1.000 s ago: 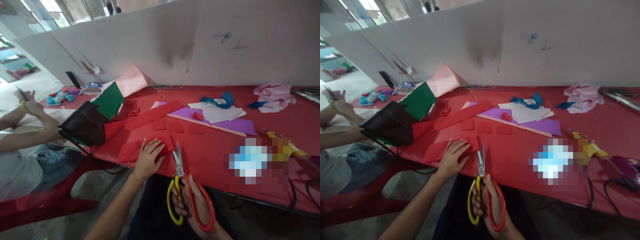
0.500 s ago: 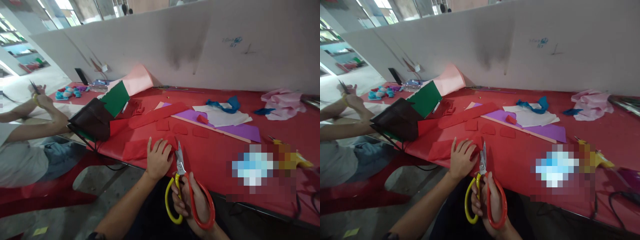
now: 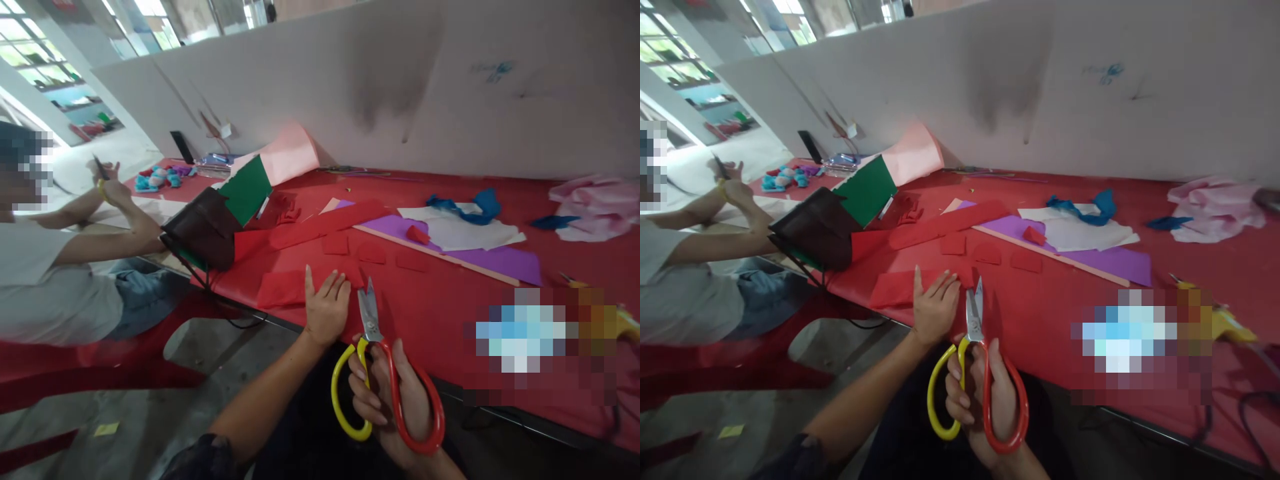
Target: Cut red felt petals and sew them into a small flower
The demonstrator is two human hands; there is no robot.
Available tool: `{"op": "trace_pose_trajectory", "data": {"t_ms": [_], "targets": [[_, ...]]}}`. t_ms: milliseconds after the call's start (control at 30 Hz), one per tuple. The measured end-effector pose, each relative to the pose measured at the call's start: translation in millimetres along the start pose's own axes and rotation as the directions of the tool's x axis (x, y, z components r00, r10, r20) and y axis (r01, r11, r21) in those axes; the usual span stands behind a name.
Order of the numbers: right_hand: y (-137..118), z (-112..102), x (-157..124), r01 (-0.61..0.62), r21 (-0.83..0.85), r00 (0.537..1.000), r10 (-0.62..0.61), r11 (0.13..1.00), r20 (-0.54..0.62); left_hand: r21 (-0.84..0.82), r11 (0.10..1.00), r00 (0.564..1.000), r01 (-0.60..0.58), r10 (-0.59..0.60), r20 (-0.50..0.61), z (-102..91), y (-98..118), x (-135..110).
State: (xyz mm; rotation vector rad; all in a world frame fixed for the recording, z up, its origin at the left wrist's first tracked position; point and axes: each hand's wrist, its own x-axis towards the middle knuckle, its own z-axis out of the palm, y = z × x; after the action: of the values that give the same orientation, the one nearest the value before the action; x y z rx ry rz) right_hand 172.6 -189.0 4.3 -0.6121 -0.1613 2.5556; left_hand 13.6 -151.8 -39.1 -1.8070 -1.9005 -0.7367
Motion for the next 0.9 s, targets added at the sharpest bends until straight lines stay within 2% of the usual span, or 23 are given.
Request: {"op": "trace_pose_trajectory", "data": {"t_ms": [200,400,733,900], "targets": [[5,-4,-6,-0.010,-0.007,0.998,0.010,1.000,-0.055,-0.044,0.985,0.986,-0.167,0.166,-0.010,-4.8,-10,-6],[11,-6,-2,-0.012,-0.060,0.997,0.007,0.998,-0.081,-0.050,0.969,0.969,-0.242,0.245,0.045,-8.3,-10,-8],[3,-5,-6,0.013,-0.021,0.995,-0.015,1.000,-0.096,-0.139,0.956,0.956,-0.259,0.274,0.100,-1.6,-17,-13],[11,-12,-1,0.039,-0.046,0.990,-0.044,0.998,-0.133,-0.159,0.960,0.957,-0.233,0.255,0.139,-3.0,-15,-20]]}}
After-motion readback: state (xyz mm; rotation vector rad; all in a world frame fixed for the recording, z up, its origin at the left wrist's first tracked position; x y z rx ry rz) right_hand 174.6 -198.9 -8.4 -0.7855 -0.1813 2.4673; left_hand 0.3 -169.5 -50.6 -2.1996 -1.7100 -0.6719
